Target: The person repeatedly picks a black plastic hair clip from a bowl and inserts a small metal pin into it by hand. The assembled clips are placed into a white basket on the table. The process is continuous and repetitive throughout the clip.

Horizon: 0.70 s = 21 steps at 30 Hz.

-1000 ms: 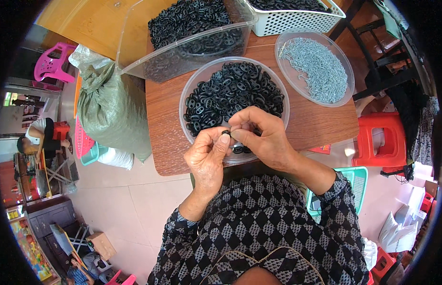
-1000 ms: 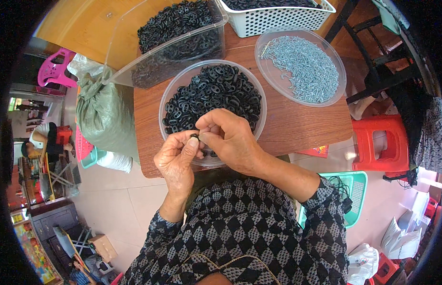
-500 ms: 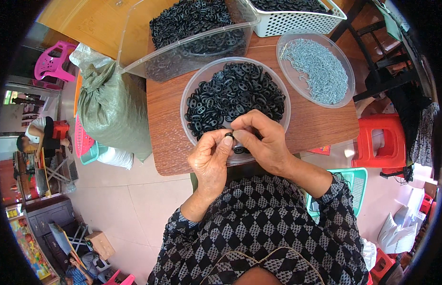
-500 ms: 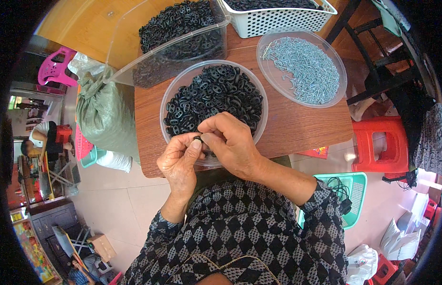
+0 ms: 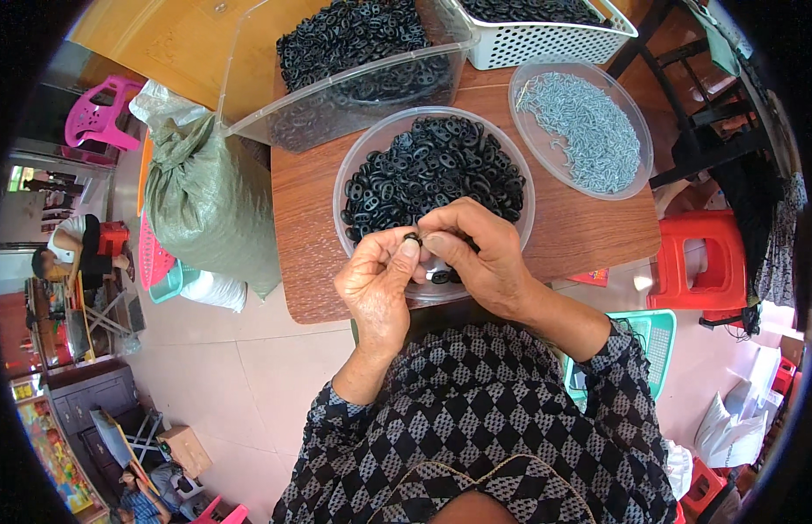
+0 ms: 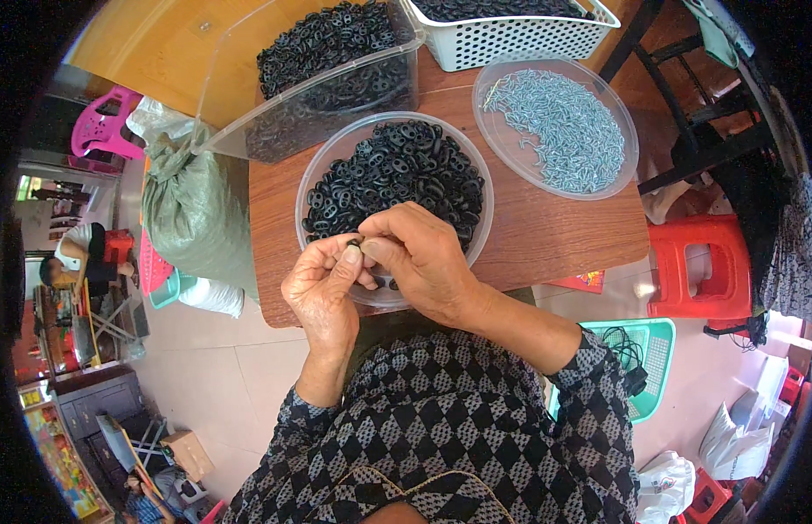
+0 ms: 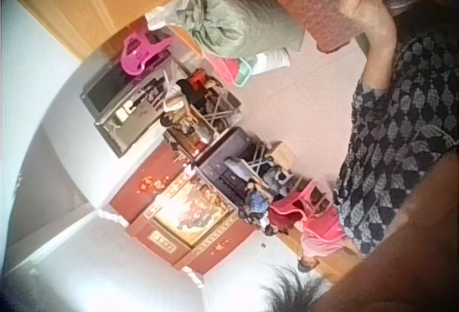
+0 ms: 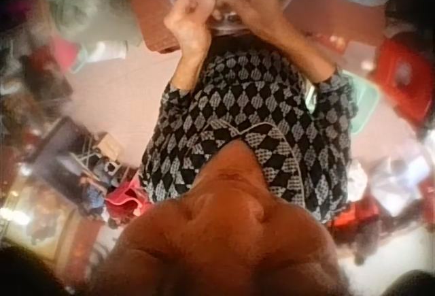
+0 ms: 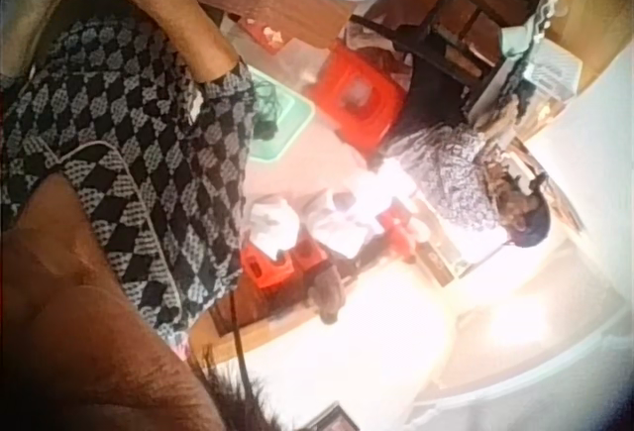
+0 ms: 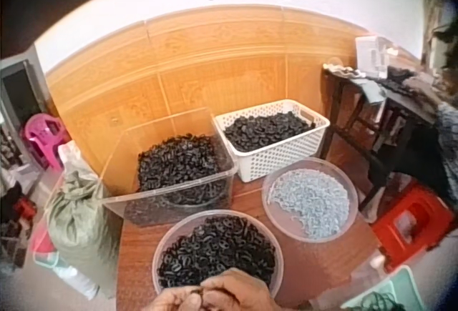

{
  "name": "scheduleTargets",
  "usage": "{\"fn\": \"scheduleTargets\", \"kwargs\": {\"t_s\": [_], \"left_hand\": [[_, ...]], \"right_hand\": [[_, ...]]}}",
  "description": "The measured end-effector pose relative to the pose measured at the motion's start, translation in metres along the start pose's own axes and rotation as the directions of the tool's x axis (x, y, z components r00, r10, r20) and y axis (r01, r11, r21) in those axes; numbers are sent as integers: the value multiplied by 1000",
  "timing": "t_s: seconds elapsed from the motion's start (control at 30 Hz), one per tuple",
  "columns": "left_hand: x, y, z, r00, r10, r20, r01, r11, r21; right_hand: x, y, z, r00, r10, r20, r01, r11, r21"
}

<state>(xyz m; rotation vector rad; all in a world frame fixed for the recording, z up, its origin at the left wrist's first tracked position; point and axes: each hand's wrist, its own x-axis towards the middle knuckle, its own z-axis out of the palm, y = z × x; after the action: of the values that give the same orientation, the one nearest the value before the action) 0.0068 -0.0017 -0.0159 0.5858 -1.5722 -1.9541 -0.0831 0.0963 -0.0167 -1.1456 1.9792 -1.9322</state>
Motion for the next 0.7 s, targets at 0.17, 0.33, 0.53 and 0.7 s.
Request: {"fn": "scheduleTargets", "kwargs": {"t_s": [0.17,0.33,0.53,0.7], "left_hand": [[0,0,-1,1000,2,-7,-2,1000,1],[-2,-1,-1,1000,8,-11,-8,1000,13],[0,-5,1,997,77,24,-77,997,1],[6,-2,-2,997,78,19,-79,997,22]], "right_hand": [[-2,4,-1,990,134,43,-137,989,54],[1,-1,-3,988,118,97,-118,993,-7],[7,10,-2,983,-135,122,150,982,-117],[16,14,3,974,-175,144,191,975,-113]]}}
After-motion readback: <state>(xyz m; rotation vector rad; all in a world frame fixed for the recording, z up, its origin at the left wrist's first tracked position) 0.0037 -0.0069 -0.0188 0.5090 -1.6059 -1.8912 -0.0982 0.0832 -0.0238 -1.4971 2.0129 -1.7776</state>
